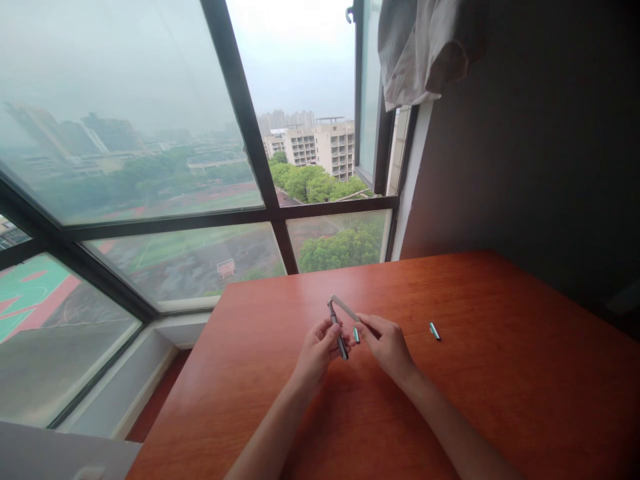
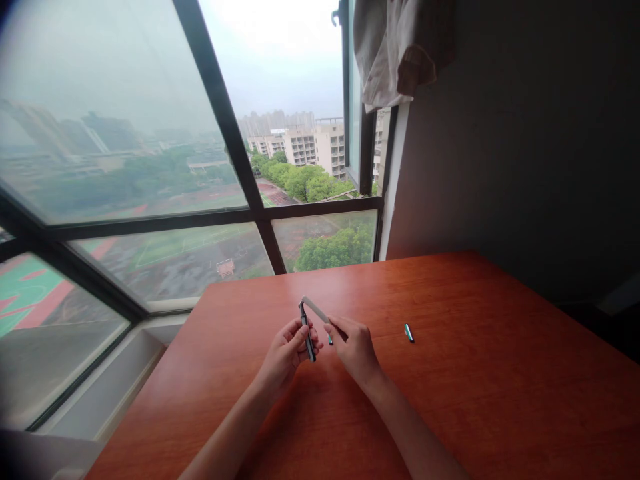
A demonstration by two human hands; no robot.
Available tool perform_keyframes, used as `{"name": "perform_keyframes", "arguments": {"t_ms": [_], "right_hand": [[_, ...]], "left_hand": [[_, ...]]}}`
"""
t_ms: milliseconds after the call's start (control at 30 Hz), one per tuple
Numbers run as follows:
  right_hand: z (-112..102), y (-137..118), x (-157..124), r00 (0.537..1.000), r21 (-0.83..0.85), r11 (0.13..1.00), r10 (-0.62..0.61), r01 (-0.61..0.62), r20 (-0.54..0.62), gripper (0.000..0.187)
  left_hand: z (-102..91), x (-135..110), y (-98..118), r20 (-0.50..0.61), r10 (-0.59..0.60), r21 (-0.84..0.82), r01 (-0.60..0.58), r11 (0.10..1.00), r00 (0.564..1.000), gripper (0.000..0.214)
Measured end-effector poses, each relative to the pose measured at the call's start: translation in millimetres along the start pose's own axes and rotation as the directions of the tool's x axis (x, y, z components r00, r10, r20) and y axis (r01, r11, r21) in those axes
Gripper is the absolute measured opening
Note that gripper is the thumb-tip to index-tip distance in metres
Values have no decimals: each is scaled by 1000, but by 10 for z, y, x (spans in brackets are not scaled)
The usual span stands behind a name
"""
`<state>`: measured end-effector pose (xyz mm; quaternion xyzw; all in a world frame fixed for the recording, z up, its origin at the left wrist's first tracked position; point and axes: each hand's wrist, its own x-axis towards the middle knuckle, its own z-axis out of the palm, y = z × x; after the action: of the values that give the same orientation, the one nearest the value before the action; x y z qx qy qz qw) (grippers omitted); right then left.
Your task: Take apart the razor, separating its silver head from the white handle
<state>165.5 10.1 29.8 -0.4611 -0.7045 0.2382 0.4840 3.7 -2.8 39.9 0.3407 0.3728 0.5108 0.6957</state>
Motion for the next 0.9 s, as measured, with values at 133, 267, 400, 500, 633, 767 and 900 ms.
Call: {"name": "perform_keyframes", "arguments": {"t_ms": [133,267,400,500,633,767,900], "right_hand": [[-7,16,3,999,-20,1000,17,-17,-31,23],[-9,17,4,999,-13,999,36,-36,-30,25],[-6,6,2,998,-8,998,54,-54,-29,26],[-9,-1,3,997,-4,998,67,-67,-29,27],[-21,-13,7,997,10,997,78,-78,-27,28],[-29,-21,9,997,17,997,79,-79,-23,28],[-22,-14,5,996,18,997,79,-78,-31,28]], "left_hand": [[-10,2,-9,8,10,15,-10,1000,1000,32],[-15,8,-18,3,11,23,-11,1000,1000,31],[-19,15,-23,11,22,26,-23,999,1000,31],[-22,19,-22,10,22,25,-22,999,1000,32],[-22,20,-21,2,19,25,-19,1000,1000,34],[-17,16,-18,2,22,30,-22,999,1000,33],[-15,16,-16,-7,10,23,-10,1000,1000,35]]}}
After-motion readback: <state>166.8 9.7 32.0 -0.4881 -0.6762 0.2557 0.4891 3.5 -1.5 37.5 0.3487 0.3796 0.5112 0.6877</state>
